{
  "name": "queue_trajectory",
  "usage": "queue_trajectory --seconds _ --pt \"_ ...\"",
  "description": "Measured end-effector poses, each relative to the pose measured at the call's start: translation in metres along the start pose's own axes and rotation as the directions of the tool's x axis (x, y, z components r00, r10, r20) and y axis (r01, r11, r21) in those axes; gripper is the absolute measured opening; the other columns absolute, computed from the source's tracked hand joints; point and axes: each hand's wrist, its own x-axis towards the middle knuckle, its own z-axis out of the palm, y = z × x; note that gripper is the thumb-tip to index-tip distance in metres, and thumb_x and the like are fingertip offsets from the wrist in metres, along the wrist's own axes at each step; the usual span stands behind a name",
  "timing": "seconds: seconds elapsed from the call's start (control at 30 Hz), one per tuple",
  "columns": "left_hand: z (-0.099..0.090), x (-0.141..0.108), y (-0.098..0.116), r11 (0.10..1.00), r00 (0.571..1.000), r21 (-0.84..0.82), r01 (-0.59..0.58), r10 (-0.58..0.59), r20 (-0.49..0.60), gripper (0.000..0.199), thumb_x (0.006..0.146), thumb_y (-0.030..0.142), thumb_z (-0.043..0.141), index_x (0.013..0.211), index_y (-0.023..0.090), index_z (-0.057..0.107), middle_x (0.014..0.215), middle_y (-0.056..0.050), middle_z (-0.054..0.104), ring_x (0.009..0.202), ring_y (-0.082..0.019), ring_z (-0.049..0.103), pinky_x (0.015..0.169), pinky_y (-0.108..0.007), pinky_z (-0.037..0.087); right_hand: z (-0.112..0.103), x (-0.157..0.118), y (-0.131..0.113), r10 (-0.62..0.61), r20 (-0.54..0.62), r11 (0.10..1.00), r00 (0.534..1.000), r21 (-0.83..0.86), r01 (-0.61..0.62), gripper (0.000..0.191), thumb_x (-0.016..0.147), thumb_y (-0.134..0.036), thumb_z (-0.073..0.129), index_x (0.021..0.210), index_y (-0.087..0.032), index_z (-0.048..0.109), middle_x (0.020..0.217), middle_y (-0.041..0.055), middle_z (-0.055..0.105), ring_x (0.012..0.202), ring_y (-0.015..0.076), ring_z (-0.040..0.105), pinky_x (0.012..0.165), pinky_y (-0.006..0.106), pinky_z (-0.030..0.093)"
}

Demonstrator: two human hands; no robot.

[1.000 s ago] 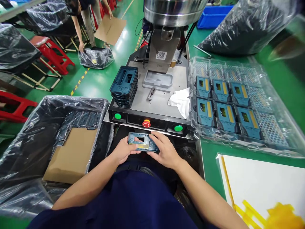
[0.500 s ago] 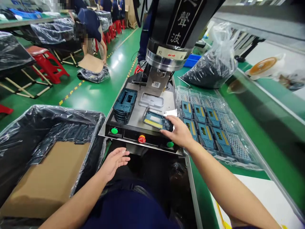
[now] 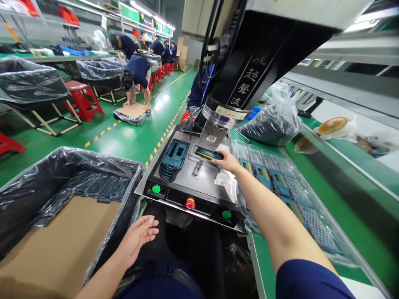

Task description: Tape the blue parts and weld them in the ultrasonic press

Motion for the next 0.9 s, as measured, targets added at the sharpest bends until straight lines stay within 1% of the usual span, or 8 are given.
queue_trajectory --seconds 0.13,0.3,0.4,0.53,0.63,0.73,0.83,0.9 --pt "-0.003 0.002 0.001 1.000 1.000 -0.017 -0.014 0.014 -0.007 0.039 0.079 0.034 0.071 0.110 0.015 0.057 0.111 -0.013 0.068 0.082 -0.017 0.067 0.073 -0.028 0.052 0.001 0.017 -0.001 -0.040 0.098 0.999 0.994 0.004 0.040 0.059 0.070 -0.038 0.075 0.122 -0.015 0.060 0.111 0.0090 0.068 0.100 0.0223 0.063 0.091 0.034 0.048" --pt "-0.003 0.002 0.001 1.000 0.999 -0.028 0.008 -0.009 -0.035 0.041 0.077 0.035 0.072 0.110 0.015 0.057 0.109 -0.013 0.068 0.079 -0.016 0.067 0.072 -0.028 0.052 0.004 0.023 -0.004 -0.071 0.145 0.997 0.987 -0.002 0.072 0.050 0.072 -0.038 0.074 0.117 -0.019 0.064 0.106 0.0063 0.071 0.096 0.0214 0.065 0.089 0.032 0.050" --pt "-0.004 0.005 0.000 1.000 0.999 -0.021 0.015 -0.016 -0.042 0.044 0.075 0.036 0.074 0.110 0.015 0.058 0.108 -0.012 0.069 0.079 -0.017 0.067 0.072 -0.029 0.052 0.006 0.025 -0.004 -0.074 0.158 0.997 0.985 -0.016 0.077 0.048 0.074 -0.037 0.072 0.118 -0.019 0.063 0.108 0.0067 0.071 0.097 0.0213 0.065 0.088 0.031 0.050" --pt "-0.005 0.010 -0.003 1.000 1.000 -0.016 0.011 -0.011 -0.022 0.047 0.071 0.038 0.077 0.108 0.016 0.059 0.107 -0.011 0.069 0.079 -0.016 0.067 0.071 -0.028 0.051 0.010 0.025 -0.005 -0.083 0.165 0.995 0.983 -0.049 0.092 0.049 0.078 -0.032 0.067 0.124 -0.019 0.059 0.116 0.0064 0.068 0.103 0.0202 0.063 0.092 0.030 0.049" --pt "-0.003 0.012 -0.005 1.000 1.000 -0.008 -0.003 0.002 -0.026 0.045 0.070 0.038 0.077 0.106 0.016 0.060 0.104 -0.010 0.069 0.076 -0.015 0.067 0.069 -0.026 0.051 0.016 0.022 -0.010 -0.081 0.140 0.990 0.987 -0.106 0.096 0.046 0.085 -0.033 0.058 0.129 -0.020 0.055 0.129 0.0081 0.060 0.116 0.0222 0.055 0.100 0.034 0.043" --pt "0.002 0.012 -0.006 1.000 0.998 0.004 -0.016 0.016 -0.055 0.043 0.070 0.037 0.076 0.104 0.016 0.061 0.101 -0.010 0.070 0.074 -0.015 0.067 0.067 -0.026 0.050 0.027 0.016 -0.018 -0.046 0.089 0.981 0.995 -0.186 0.062 0.042 0.091 -0.034 0.048 0.128 -0.017 0.055 0.143 0.0116 0.047 0.131 0.0270 0.040 0.108 0.044 0.034" --pt "0.009 0.012 -0.007 1.000 0.998 0.018 -0.017 0.018 -0.063 0.042 0.068 0.036 0.077 0.102 0.016 0.061 0.100 -0.010 0.070 0.073 -0.015 0.066 0.065 -0.026 0.049 0.036 0.007 -0.027 0.007 0.031 0.967 1.000 -0.254 0.001 0.038 0.094 -0.035 0.041 0.124 -0.016 0.055 0.147 0.0134 0.041 0.134 0.0300 0.034 0.108 0.053 0.029" --pt "0.013 0.011 -0.007 0.999 0.998 0.034 -0.036 0.038 -0.054 0.044 0.067 0.039 0.078 0.101 0.016 0.061 0.099 -0.010 0.070 0.072 -0.015 0.066 0.065 -0.026 0.049 0.038 -0.002 -0.034 0.023 -0.012 0.960 1.000 -0.280 -0.026 0.037 0.095 -0.034 0.038 0.123 -0.015 0.054 0.143 0.0150 0.044 0.133 0.0301 0.034 0.108 0.055 0.028"
